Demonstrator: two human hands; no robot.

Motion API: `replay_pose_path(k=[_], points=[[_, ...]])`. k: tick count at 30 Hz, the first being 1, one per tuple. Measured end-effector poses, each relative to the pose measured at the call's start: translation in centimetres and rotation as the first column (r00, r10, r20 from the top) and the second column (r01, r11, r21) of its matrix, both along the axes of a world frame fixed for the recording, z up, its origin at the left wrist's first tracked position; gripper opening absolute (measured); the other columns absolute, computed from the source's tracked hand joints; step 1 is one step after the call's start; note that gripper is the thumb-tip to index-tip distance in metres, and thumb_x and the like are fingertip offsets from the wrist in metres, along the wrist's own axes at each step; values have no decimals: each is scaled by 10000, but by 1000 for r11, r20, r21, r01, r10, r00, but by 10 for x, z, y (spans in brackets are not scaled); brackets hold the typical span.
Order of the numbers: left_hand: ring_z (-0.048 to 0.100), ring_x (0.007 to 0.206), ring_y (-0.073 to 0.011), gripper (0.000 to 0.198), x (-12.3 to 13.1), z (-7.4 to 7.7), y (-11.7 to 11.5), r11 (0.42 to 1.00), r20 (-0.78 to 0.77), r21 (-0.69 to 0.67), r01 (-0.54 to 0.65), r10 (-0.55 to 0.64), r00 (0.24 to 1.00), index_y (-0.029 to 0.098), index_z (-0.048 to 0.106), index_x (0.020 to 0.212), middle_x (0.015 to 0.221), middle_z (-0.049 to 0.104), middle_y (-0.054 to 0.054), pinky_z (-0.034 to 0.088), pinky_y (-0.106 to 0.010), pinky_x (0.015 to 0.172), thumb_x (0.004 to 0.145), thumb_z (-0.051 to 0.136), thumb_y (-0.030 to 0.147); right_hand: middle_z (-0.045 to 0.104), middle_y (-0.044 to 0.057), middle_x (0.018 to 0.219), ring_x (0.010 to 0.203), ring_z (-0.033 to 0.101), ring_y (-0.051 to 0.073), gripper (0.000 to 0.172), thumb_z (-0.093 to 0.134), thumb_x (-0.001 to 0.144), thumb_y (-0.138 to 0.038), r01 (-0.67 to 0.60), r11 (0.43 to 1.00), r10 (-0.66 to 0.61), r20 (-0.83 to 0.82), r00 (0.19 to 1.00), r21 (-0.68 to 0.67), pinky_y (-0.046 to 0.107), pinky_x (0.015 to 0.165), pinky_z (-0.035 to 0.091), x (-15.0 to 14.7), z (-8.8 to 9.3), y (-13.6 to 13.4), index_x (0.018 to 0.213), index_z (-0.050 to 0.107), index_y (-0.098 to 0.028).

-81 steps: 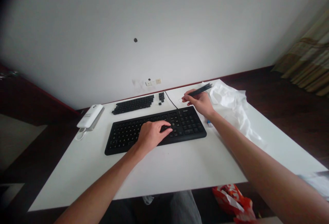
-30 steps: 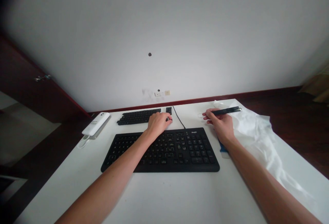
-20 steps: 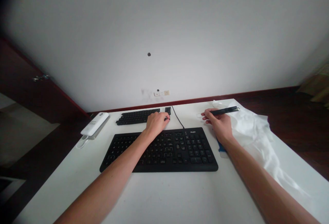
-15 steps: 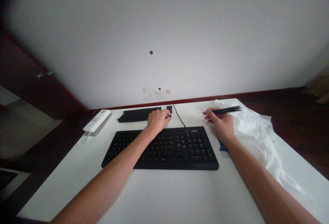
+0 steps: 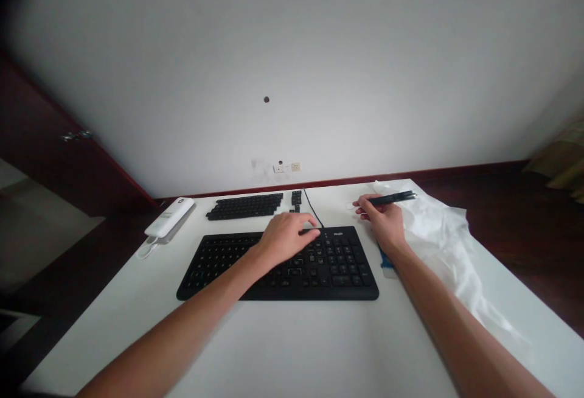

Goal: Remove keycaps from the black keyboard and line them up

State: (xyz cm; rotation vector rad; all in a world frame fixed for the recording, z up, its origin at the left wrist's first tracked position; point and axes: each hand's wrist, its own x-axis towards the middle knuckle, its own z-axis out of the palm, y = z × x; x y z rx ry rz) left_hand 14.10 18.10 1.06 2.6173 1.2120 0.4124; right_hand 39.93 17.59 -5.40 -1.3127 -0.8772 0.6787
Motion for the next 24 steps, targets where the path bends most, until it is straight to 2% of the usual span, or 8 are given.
replay_pose_path(k=[3, 6, 11, 14, 16, 18, 21, 24], points=[[680, 955, -227, 386, -5, -15, -51, 992, 90, 46, 116, -119, 989, 226, 689, 1135, 1037, 736, -19, 546, -353, 864, 897, 762, 521, 782, 90, 888, 767, 730, 223, 297, 821, 796, -495, -31, 1000, 30, 41, 999, 7, 306, 619, 609, -1, 1, -1, 871, 737, -219], [648, 999, -260, 533, -13, -35, -81, 989, 90, 63, 130, -136, 987, 213, 651, 1132, 1073, 703, -28, 540, -403, 883, 788, 856, 564, 784, 95, 884, 789, 749, 234, 319, 822, 804, -509, -68, 998, 68, 26, 997, -7, 317, 646, 630, -1, 0, 0, 879, 733, -212], [645, 954, -226, 459, -12, -50, -84, 993, 156, -33, 117, -111, 982, 240, 644, 1059, 1036, 699, 15, 522, -382, 859, 763, 905, 475, 790, 103, 856, 741, 754, 238, 367, 801, 810, -553, -87, 996, 85, -44, 995, -26, 371, 737, 663, -3, 0, 3, 868, 732, -197], [646, 947, -230, 460, -9, -50, -84, 995, 171, -43, 85, -77, 982, 241, 638, 1061, 1019, 706, 18, 516, -390, 860, 765, 903, 474, 784, 92, 852, 761, 755, 242, 359, 784, 837, -552, -92, 996, 91, 67, 994, 15, 393, 783, 663, -9, 11, -3, 884, 734, -200], [651, 951, -235, 458, -8, -49, -85, 997, 172, -43, 70, -62, 983, 231, 632, 1061, 1022, 709, 9, 516, -395, 862, 778, 892, 480, 781, 79, 862, 781, 755, 242, 344, 780, 852, -546, -172, 984, 164, 143, 976, 44, 391, 789, 661, -12, 22, -10, 899, 735, -208], [658, 955, -239, 456, -6, -49, -88, 997, 155, -32, 73, -67, 986, 218, 626, 1061, 1021, 712, -1, 521, -395, 867, 787, 887, 473, 782, 76, 858, 777, 760, 243, 351, 785, 851, -553, -364, 931, 362, 138, 922, -10, 373, 746, 663, -15, 34, -18, 898, 731, -209], [673, 936, -242, 460, -5, -50, -91, 996, 116, -7, 86, -85, 990, 201, 617, 1071, 1001, 718, -12, 532, -391, 851, 797, 882, 459, 784, 99, 860, 760, 768, 244, 389, 780, 864, -563, -632, 747, 659, 103, 745, -207, 338, 682, 657, -18, 47, -27, 916, 732, -180], [691, 915, -240, 452, -3, -51, -93, 997, 101, -8, 80, -79, 992, 193, 607, 1080, 992, 731, -19, 542, -388, 837, 816, 870, 449, 783, 116, 886, 797, 776, 242, 414, 777, 876, -559, -745, 572, 807, 68, 587, -343, 311, 691, 652, -24, 52, -32, 942, 736, -153]])
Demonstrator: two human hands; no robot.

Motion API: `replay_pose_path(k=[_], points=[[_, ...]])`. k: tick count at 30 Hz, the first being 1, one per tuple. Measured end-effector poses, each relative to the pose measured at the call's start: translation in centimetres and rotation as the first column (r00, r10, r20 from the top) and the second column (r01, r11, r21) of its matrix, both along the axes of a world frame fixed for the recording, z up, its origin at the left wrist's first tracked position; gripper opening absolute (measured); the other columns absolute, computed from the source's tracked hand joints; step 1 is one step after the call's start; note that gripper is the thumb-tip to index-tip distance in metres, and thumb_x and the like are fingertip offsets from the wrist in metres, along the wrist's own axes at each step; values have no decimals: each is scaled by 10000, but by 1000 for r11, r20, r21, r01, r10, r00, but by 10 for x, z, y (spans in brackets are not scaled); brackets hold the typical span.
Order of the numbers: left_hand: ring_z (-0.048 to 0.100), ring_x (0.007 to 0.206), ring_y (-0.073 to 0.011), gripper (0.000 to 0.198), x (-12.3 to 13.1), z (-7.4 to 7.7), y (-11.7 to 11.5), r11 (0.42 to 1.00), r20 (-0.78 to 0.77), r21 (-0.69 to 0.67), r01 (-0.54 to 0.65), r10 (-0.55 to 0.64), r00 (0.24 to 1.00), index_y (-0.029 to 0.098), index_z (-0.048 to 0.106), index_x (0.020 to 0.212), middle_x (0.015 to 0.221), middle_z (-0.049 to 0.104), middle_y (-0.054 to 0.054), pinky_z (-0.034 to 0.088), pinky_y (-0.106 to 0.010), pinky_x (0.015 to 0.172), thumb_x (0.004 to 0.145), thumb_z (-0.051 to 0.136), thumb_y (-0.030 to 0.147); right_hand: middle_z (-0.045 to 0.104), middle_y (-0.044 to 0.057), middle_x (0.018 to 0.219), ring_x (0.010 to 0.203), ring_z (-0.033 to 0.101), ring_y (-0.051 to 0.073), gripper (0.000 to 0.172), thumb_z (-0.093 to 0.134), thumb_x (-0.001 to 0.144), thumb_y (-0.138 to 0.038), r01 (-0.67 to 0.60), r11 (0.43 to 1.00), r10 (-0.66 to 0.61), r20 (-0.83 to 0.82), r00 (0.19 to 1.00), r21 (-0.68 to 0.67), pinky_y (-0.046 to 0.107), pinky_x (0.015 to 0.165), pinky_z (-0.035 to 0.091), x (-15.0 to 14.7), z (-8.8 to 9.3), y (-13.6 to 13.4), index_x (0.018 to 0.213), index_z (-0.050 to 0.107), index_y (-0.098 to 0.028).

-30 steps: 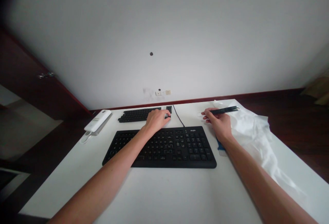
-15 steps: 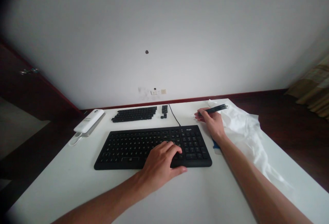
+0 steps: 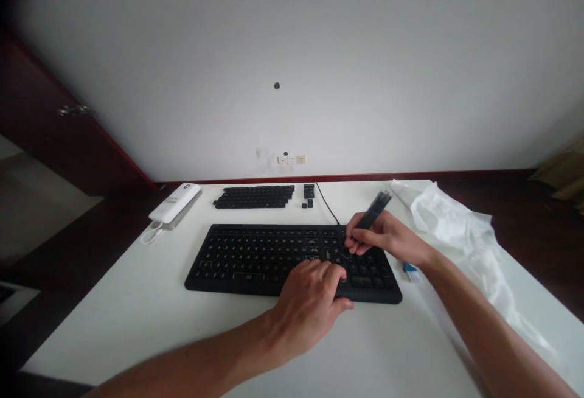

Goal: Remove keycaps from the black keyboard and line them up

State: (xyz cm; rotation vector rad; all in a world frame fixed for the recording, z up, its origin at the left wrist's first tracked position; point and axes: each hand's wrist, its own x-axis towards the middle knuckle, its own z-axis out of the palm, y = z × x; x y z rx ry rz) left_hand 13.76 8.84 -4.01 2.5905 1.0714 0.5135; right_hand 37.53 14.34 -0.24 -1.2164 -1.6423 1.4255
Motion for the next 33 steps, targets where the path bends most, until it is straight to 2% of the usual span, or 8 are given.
replay_pose_path(k=[3, 7, 11, 13, 16, 20, 27, 33], points=[[710, 929, -239, 452, 0, 0, 0, 1000, 5, -29, -6, 6, 1000, 191, 603, 1084, 1021, 748, -23, 548, -389, 854, 818, 873, 438, 784, 109, 879, 790, 776, 230, 425, 798, 858, -559, -97, 992, 100, 33, 994, -85, 300, 698, 649, -8, 0, -3, 949, 736, -149], [733, 921, -244, 424, 0, 0, 0, 1000, -3, -15, 2, -2, 1000, 185, 591, 1063, 1021, 765, -26, 560, -391, 846, 839, 860, 423, 788, 103, 849, 736, 764, 212, 441, 819, 826, -573, -135, 980, 144, 54, 988, -147, 297, 689, 644, -16, 3, -7, 929, 752, -150], [742, 784, -231, 427, 1, 0, -4, 999, -57, 39, 16, -14, 998, 166, 591, 1108, 884, 771, -25, 573, -373, 776, 862, 842, 408, 793, 102, 838, 727, 763, 219, 428, 825, 807, -581, -144, 975, 155, 55, 986, -168, 315, 690, 646, -20, 8, -10, 894, 760, -167], [735, 734, -223, 352, 2, 2, -9, 995, -102, 91, 26, -17, 995, 148, 606, 1125, 826, 762, -32, 575, -368, 754, 907, 805, 339, 794, 101, 840, 739, 764, 226, 430, 822, 803, -591, -147, 973, 161, 62, 985, -179, 326, 699, 645, -22, 11, -11, 896, 761, -175], [723, 694, -210, 226, 1, 5, -17, 983, -160, 175, 56, -27, 987, 99, 625, 1194, 772, 745, -46, 570, -355, 702, 978, 661, 157, 789, 92, 839, 771, 756, 231, 424, 809, 810, -598, -171, 971, 187, 85, 979, -167, 331, 718, 637, -25, 16, -14, 891, 762, -184], [708, 652, -197, 364, -4, 11, -20, 977, -186, 193, 91, -55, 981, 61, 590, 1346, 735, 730, -45, 553, -331, 632, 985, 591, 113, 771, 74, 870, 791, 724, 216, 372, 754, 876, -568, -229, 970, 239, 175, 955, -76, 311, 716, 608, -26, 24, -20, 931, 774, -200], [719, 674, -217, 206, -6, 15, -17, 974, -167, 188, 127, -95, 981, 98, 686, 1155, 744, 732, -43, 581, -363, 640, 969, 600, 116, 768, 57, 940, 803, 706, 221, 274, 690, 941, -492, -290, 953, 225, 428, 876, 93, 302, 688, 572, -25, 34, -31, 1019, 797, -252], [732, 660, -234, 81, -7, 16, -16, 982, -149, 149, 116, -94, 984, 153, 688, 1009, 747, 751, -21, 584, -377, 651, 939, 656, 129, 752, 50, 863, 766, 689, 215, 319, 742, 888, -523, -316, 949, 298, 325, 897, 4, 284, 642, 560, -22, 35, -26, 977, 812, -224]])
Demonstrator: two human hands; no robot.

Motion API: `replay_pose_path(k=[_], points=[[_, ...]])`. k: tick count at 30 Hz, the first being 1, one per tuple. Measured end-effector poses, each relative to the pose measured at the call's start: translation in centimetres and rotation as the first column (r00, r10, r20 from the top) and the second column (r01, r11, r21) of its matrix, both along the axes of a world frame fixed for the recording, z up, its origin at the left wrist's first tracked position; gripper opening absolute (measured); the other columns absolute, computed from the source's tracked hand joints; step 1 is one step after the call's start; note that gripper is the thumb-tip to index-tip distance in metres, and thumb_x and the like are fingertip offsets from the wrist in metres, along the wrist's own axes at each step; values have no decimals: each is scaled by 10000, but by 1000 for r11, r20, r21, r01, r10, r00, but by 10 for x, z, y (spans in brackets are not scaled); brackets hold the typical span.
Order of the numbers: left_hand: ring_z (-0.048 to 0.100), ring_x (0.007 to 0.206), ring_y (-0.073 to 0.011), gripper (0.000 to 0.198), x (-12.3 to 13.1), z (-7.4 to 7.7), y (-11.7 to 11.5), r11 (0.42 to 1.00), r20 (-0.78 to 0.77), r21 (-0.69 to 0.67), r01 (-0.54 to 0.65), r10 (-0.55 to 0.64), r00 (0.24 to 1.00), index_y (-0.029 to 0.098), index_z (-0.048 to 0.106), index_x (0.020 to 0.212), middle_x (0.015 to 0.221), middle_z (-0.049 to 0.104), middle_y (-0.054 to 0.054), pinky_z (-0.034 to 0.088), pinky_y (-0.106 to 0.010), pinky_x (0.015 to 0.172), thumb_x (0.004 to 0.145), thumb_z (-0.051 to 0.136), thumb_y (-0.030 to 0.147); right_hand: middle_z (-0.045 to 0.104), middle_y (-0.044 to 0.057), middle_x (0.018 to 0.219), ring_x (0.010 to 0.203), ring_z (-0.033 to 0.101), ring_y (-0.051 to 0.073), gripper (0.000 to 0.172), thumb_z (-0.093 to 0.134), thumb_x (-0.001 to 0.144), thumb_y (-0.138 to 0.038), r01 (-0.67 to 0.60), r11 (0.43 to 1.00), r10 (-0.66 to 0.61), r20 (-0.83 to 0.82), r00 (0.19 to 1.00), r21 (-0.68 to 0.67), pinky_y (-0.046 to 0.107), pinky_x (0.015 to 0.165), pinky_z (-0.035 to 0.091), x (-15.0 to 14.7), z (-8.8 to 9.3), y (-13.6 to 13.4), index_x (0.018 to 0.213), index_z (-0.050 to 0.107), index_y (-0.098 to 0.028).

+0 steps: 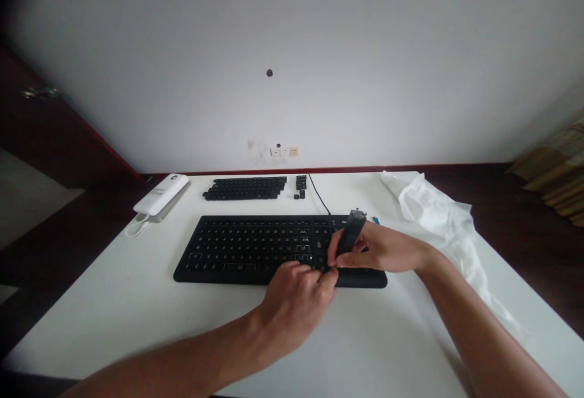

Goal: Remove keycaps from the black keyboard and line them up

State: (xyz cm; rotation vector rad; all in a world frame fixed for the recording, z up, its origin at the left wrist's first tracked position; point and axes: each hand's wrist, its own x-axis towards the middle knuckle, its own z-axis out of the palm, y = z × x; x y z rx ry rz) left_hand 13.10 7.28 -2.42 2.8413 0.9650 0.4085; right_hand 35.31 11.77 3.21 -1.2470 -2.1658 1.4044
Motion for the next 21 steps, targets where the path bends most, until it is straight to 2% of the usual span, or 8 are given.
replay_pose_path(k=[2, 6, 11, 13, 15, 17, 19, 21], points=[[732, 655, -231, 21, 0, -1, 2, 1000, 21, -9, -9, 9, 1000, 171, 682, 950, 737, 751, -13, 573, -366, 650, 942, 670, 156, 752, 50, 857, 771, 690, 213, 328, 776, 857, -526, 3, 1000, -4, -35, 999, -19, 279, 652, 566, 2, -1, 2, 965, 819, -219], [728, 662, -189, 115, -2, -5, 9, 1000, 83, -19, 0, 1, 997, 203, 684, 876, 746, 753, 6, 522, -310, 625, 969, 634, 158, 757, 60, 871, 810, 703, 226, 294, 770, 875, -488, -15, 996, 9, -69, 998, -90, 307, 723, 590, 10, -2, 4, 997, 826, -226], [679, 643, -137, 106, -4, -5, 16, 999, 117, -36, 21, -16, 993, 209, 707, 904, 747, 720, 22, 485, -276, 622, 976, 642, 166, 777, 72, 986, 885, 733, 248, 272, 765, 882, -469, -42, 984, 26, -94, 995, -174, 349, 812, 618, 20, -3, 7, 1016, 827, -241], [663, 686, -140, 91, -4, -3, 18, 999, 114, -29, 24, -21, 993, 208, 705, 896, 785, 703, 19, 492, -279, 639, 972, 663, 181, 783, 76, 1006, 884, 736, 247, 296, 758, 887, -485, -11, 984, -11, -119, 993, -177, 354, 810, 625, 21, -7, 9, 1030, 817, -232], [656, 800, -161, 80, -4, 0, 20, 1000, 119, -8, 23, -22, 993, 208, 707, 893, 884, 702, 2, 509, -287, 675, 968, 683, 203, 787, 93, 1018, 904, 738, 250, 322, 761, 889, -498, 111, 984, -135, -180, 974, -140, 351, 804, 630, 21, -15, 14, 1042, 801, -216], [638, 922, -183, 66, -5, 1, 23, 999, 135, 8, 34, -34, 990, 207, 720, 912, 1011, 710, -14, 526, -299, 735, 970, 689, 216, 788, 106, 1019, 947, 740, 261, 347, 784, 872, -512, 331, 941, -338, -297, 893, -75, 339, 786, 633, 23, -26, 21, 1041, 784, -209], [623, 966, -187, 66, -5, 0, 25, 998, 148, 2, 67, -67, 987, 205, 733, 947, 1071, 719, -17, 534, -307, 793, 980, 677, 207, 790, 97, 1016, 969, 742, 258, 355, 815, 839, -519, 564, 824, -524, -440, 729, -49, 317, 757, 631, 27, -38, 30, 1022, 769, -218], [624, 947, -179, 85, -5, -1, 28, 994, 155, -22, 106, -101, 983, 202, 739, 970, 1045, 736, -14, 536, -312, 831, 994, 658, 201, 793, 81, 1013, 944, 746, 234, 334, 845, 810, -497, 712, 699, -623, -548, 558, -70, 281, 716, 614, 32, -49, 39, 990, 756, -230]])
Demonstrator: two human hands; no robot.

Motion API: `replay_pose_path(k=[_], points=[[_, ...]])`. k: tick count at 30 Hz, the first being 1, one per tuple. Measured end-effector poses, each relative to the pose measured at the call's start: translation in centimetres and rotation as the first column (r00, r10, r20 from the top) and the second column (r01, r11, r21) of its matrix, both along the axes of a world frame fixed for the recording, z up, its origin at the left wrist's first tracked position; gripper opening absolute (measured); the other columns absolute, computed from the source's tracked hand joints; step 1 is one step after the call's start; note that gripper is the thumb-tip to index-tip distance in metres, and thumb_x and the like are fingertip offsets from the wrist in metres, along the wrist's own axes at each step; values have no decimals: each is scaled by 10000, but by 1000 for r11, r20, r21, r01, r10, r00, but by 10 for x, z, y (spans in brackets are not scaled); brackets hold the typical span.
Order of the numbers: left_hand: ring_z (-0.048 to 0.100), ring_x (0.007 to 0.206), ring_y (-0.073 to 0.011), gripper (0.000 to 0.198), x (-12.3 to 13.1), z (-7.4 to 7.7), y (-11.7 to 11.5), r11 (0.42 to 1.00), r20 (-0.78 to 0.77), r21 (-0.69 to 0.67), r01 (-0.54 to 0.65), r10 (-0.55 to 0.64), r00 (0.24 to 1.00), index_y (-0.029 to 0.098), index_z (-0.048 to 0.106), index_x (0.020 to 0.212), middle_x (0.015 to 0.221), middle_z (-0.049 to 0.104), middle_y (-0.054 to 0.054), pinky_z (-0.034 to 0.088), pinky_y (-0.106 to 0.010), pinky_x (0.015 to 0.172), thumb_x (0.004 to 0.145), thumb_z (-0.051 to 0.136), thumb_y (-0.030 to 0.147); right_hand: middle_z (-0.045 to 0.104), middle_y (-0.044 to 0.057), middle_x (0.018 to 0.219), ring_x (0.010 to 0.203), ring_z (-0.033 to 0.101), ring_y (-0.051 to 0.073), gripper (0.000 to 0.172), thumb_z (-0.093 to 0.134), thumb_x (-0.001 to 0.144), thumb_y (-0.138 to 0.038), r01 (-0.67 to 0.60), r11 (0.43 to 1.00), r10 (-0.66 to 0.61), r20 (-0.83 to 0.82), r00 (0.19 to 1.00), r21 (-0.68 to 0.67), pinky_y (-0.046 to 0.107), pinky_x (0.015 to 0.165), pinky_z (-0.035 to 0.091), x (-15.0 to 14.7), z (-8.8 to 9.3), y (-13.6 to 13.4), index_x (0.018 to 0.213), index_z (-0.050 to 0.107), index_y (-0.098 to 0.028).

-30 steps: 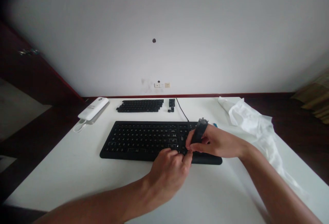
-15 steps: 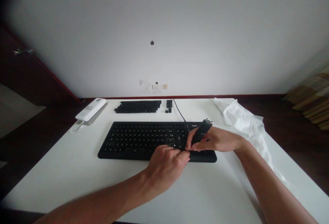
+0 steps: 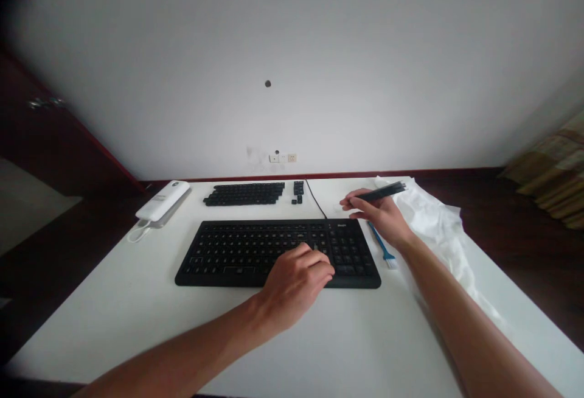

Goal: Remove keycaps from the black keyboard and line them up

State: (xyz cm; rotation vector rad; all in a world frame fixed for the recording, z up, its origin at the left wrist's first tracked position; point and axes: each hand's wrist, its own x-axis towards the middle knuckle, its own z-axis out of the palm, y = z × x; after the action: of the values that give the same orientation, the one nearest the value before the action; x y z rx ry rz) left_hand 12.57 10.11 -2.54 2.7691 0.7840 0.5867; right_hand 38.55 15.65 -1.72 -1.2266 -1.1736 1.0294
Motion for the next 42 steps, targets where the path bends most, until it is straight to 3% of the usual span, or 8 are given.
replay_pose_path(k=[3, 6, 9, 15, 21, 28, 33, 42], points=[[637, 928, -164, 93, 0, -2, 4, 999, 43, -52, 17, -14, 999, 205, 740, 995, 1001, 749, -9, 537, -315, 893, 1005, 649, 222, 792, 65, 984, 899, 747, 212, 304, 857, 787, -465, 177, 983, -172, -95, 980, 53, 247, 649, 585, 7, -12, 9, 950, 751, -232], [638, 978, -168, 162, -2, -1, 9, 996, 109, -92, -19, 29, 994, 220, 736, 1133, 1062, 746, -14, 535, -317, 944, 986, 665, 224, 788, 61, 946, 856, 740, 202, 283, 854, 773, -448, 254, 966, -246, -148, 958, 40, 237, 612, 575, 11, -21, 14, 918, 753, -227], [620, 1011, -189, 321, -8, 3, 19, 993, 116, -85, -83, 93, 989, 231, 711, 1283, 1099, 724, -32, 538, -335, 942, 969, 652, 191, 792, 64, 923, 792, 720, 175, 277, 869, 753, -425, 277, 961, -271, -197, 942, 4, 212, 581, 563, 14, -29, 17, 899, 758, -217], [628, 1008, -198, 193, -21, 23, 52, 972, 116, -104, -209, 220, 969, 228, 784, 1055, 1009, 713, -30, 516, -361, 976, 972, 621, 167, 801, 76, 898, 659, 666, 150, 307, 902, 716, -425, 303, 953, -289, -303, 908, 0, 222, 538, 579, 23, -34, 22, 857, 743, -204], [644, 981, -205, 190, -7, 43, 99, 986, -13, -7, -165, 165, 986, 238, 761, 1095, 1022, 751, -17, 488, -357, 963, 950, 649, 189, 799, 77, 853, 635, 650, 159, 307, 887, 734, -454, 277, 961, -260, -274, 926, 22, 250, 540, 590, 22, -34, 23, 834, 732, -208], [629, 1067, -258, 452, 29, 29, 156, 984, -209, 94, -153, 170, 963, 250, 659, 1336, 1027, 770, -23, 422, -417, 992, 887, 648, 193, 796, 75, 857, 601, 612, 149, 292, 872, 741, -463, 272, 961, -250, -280, 927, 41, 262, 536, 567, 25, -41, 28, 825, 755, -209], [609, 1083, -289, 471, 29, 22, 167, 976, -302, 176, -131, 181, 936, 248, 645, 1349, 1088, 760, -65, 389, -439, 982, 880, 617, 217, 798, 76, 882, 628, 604, 143, 270, 875, 758, -449, 254, 967, -235, -302, 924, 24, 245, 547, 546, 29, -48, 31, 843, 776, -213], [557, 1137, -303, 614, 27, 30, 165, 962, -311, 224, -154, 220, 925, 255, 521, 1501, 1255, 680, -85, 400, -444, 988, 899, 638, 290, 792, 76, 873, 628, 577, 137, 296, 887, 751, -469, 242, 970, -222, -301, 928, 32, 247, 550, 520, 27, -44, 29, 833, 787, -203]])
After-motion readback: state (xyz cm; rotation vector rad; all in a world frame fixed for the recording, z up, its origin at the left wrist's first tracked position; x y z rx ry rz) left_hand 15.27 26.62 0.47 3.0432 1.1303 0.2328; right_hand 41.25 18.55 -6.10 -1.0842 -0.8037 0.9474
